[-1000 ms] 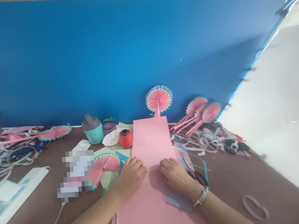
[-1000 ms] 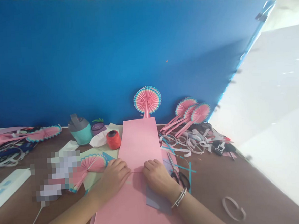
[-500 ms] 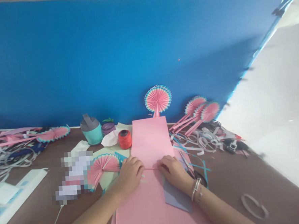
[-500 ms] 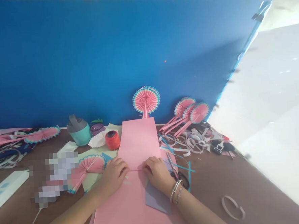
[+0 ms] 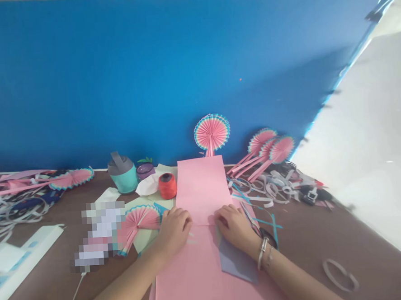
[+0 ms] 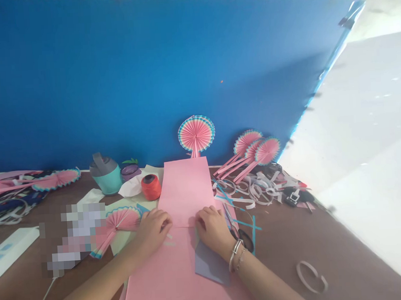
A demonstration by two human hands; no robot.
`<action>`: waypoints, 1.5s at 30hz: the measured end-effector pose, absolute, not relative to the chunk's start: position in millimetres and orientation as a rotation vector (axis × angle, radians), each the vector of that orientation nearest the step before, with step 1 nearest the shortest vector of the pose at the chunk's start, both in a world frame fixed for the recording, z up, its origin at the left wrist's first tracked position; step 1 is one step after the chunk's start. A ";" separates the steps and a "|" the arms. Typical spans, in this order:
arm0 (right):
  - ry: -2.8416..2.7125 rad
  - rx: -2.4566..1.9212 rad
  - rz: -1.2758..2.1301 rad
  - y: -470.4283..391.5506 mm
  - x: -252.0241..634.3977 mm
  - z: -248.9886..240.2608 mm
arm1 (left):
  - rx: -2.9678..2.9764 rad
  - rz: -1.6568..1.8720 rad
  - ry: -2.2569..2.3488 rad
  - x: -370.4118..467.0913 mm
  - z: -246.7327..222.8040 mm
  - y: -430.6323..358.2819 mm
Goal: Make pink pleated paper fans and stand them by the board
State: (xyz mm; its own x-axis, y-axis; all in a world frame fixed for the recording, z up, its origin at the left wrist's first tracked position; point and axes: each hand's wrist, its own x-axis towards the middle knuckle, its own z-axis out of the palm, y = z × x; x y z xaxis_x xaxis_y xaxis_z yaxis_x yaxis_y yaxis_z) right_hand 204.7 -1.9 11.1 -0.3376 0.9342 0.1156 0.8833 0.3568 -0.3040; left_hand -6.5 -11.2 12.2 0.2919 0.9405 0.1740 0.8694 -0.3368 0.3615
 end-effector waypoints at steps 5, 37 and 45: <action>-2.510 -1.501 0.059 -6.0 203.2 15.3 | 2.713 0.432 1.499 -3.9 13.6 -16.8; -2.765 -1.915 -0.059 -19.7 203.9 40.1 | 2.586 -0.280 1.862 10.2 35.1 -44.5; -2.790 -1.695 -0.163 -9.0 215.8 32.0 | 2.753 -0.313 1.756 4.4 41.8 -41.6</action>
